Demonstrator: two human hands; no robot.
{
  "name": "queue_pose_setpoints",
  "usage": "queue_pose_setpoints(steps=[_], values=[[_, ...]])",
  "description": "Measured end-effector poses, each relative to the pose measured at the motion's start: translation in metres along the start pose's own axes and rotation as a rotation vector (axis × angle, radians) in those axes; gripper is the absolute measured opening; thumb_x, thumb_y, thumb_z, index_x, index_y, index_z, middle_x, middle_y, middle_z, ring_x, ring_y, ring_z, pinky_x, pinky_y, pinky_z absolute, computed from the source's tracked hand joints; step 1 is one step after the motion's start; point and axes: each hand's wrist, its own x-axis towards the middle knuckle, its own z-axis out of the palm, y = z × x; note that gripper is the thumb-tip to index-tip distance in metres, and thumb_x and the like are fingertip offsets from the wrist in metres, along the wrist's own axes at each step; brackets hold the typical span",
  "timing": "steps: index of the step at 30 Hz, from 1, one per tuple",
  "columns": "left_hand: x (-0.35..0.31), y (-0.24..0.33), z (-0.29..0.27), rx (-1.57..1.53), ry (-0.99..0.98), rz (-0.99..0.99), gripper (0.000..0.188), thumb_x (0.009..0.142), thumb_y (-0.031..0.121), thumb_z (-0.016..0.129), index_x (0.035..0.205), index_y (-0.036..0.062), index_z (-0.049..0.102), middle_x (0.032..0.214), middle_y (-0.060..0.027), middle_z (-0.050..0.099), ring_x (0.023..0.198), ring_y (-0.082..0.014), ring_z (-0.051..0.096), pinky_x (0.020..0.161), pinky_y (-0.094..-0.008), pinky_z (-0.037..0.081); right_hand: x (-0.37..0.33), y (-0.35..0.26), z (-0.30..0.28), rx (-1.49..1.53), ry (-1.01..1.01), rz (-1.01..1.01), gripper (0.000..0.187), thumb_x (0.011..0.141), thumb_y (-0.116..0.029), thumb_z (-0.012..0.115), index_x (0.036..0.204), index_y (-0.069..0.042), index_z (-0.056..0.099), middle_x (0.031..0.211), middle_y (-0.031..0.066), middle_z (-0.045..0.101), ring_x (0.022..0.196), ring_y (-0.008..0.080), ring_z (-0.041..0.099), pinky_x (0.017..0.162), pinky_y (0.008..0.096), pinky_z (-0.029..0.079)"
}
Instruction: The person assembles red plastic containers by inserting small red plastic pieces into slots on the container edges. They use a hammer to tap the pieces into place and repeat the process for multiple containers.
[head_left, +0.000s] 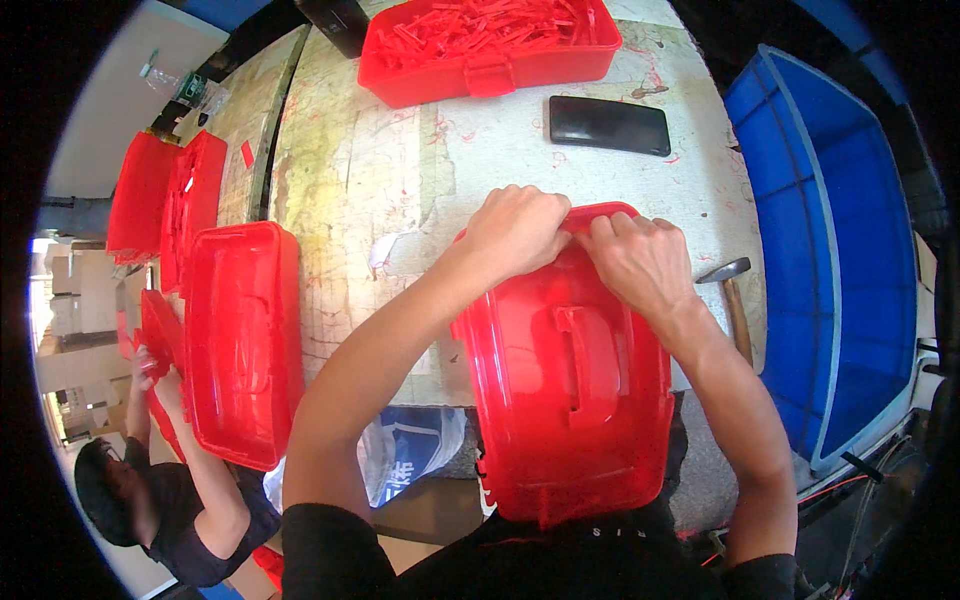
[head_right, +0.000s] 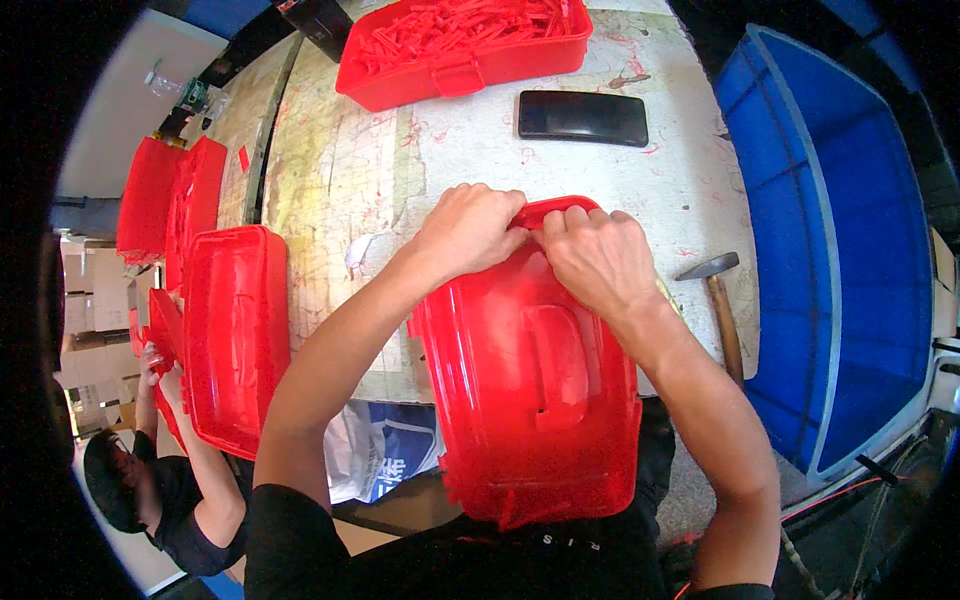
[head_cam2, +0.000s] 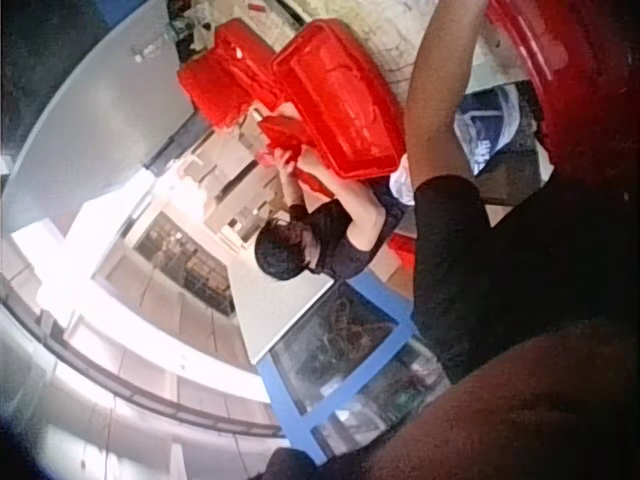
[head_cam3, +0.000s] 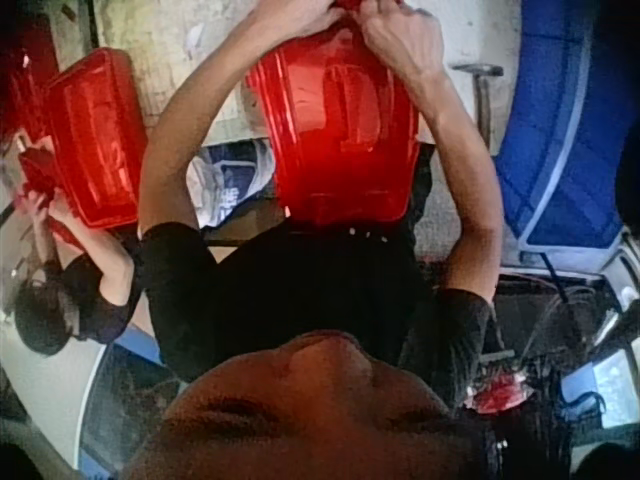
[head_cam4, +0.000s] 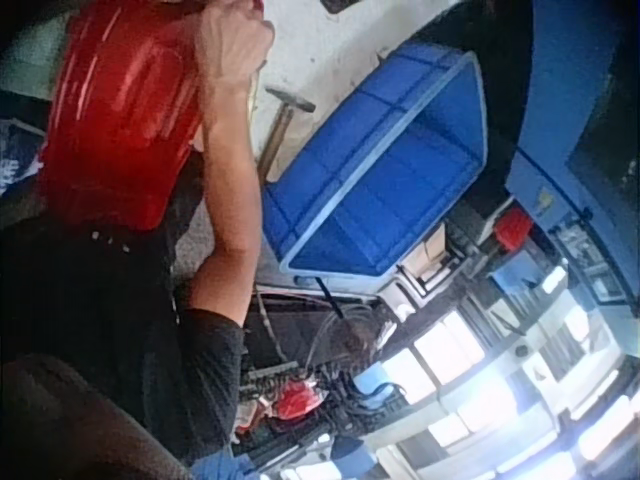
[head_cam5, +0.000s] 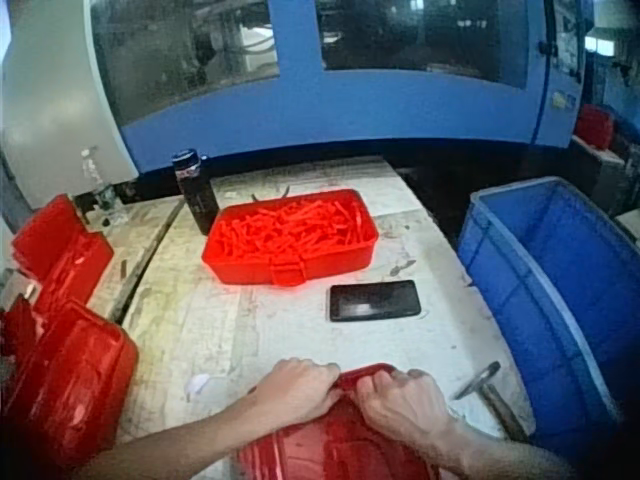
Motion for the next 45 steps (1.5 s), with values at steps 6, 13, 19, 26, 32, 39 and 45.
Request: queue_pose_setpoints(steps=[6, 13, 19, 26, 32, 39, 45], values=[[-0.001, -0.002, -0.001, 0.016, -0.004, 0.016, 0.023, 0.081, 0.022, 0.068, 0.087, -0.0001, 0.068, 0.079, -0.0254, 0.067, 0.079, -0.0429, 0.067, 0.074, -0.0503, 0.053, 0.004, 0.000, 0.002, 0.005, 0.034, 0.017, 0.027, 0.088, -0.030, 0.069, 0.071, -0.012, 0.057, 0.064, 0.0045, 0.062, 0.056, 0.0206, 0.066, 0.051, 0.0343, 0.053], [-0.005, 0.000, 0.002, 0.067, 0.019, 0.010, 0.023, 0.080, 0.019, 0.064, 0.091, -0.0014, 0.065, 0.075, -0.0265, 0.066, 0.074, -0.0443, 0.066, 0.072, -0.0513, 0.053, 0.009, -0.008, -0.003, -0.076, -0.034, 0.024, 0.009, 0.081, -0.018, 0.065, 0.074, -0.013, 0.063, 0.067, 0.0038, 0.067, 0.061, 0.0180, 0.069, 0.053, 0.0313, 0.054], [-0.004, 0.007, 0.004, 0.106, 0.081, -0.018, 0.020, 0.075, 0.014, 0.063, 0.088, -0.0014, 0.066, 0.074, -0.0251, 0.067, 0.072, -0.0419, 0.067, 0.069, -0.0496, 0.054, 0.025, -0.018, -0.017, -0.279, -0.244, -0.078, 0.006, 0.082, -0.013, 0.063, 0.077, -0.011, 0.063, 0.067, 0.0054, 0.067, 0.059, 0.0168, 0.068, 0.051, 0.0294, 0.053], [-0.004, 0.007, 0.008, 0.114, 0.136, -0.027, 0.021, 0.076, 0.015, 0.064, 0.090, -0.0009, 0.066, 0.073, -0.0266, 0.066, 0.071, -0.0436, 0.067, 0.068, -0.0516, 0.053, 0.021, -0.020, -0.004, -0.139, -0.222, 0.158, 0.008, 0.085, -0.014, 0.062, 0.084, -0.010, 0.069, 0.072, 0.0063, 0.071, 0.066, 0.0183, 0.073, 0.054, 0.0315, 0.057], [-0.006, 0.008, 0.007, 0.126, 0.166, 0.050, 0.019, 0.075, 0.014, 0.063, 0.087, -0.0008, 0.066, 0.074, -0.0270, 0.066, 0.072, -0.0434, 0.067, 0.070, -0.0521, 0.054, 0.011, -0.031, -0.001, -0.077, -0.151, 0.296, 0.009, 0.084, -0.014, 0.060, 0.081, -0.009, 0.067, 0.074, 0.0102, 0.072, 0.064, 0.0231, 0.072, 0.056, 0.0350, 0.058], [0.001, 0.002, 0.007, 0.088, 0.143, 0.010, 0.020, 0.072, 0.015, 0.064, 0.087, 0.0024, 0.068, 0.079, -0.0249, 0.068, 0.076, -0.0429, 0.067, 0.073, -0.0510, 0.054, 0.034, -0.013, -0.018, -0.187, -0.218, -0.074, 0.011, 0.084, -0.014, 0.062, 0.079, -0.012, 0.072, 0.078, 0.0061, 0.073, 0.071, 0.0207, 0.073, 0.059, 0.0337, 0.057], [0.000, -0.001, 0.006, 0.114, 0.039, 0.028, 0.022, 0.076, 0.017, 0.063, 0.092, 0.0016, 0.067, 0.083, -0.0254, 0.068, 0.081, -0.0418, 0.068, 0.074, -0.0520, 0.054, 0.020, -0.014, -0.007, -0.174, -0.201, 0.001, 0.011, 0.085, -0.015, 0.061, 0.080, -0.011, 0.070, 0.077, 0.0067, 0.073, 0.072, 0.0192, 0.073, 0.058, 0.0346, 0.057]])
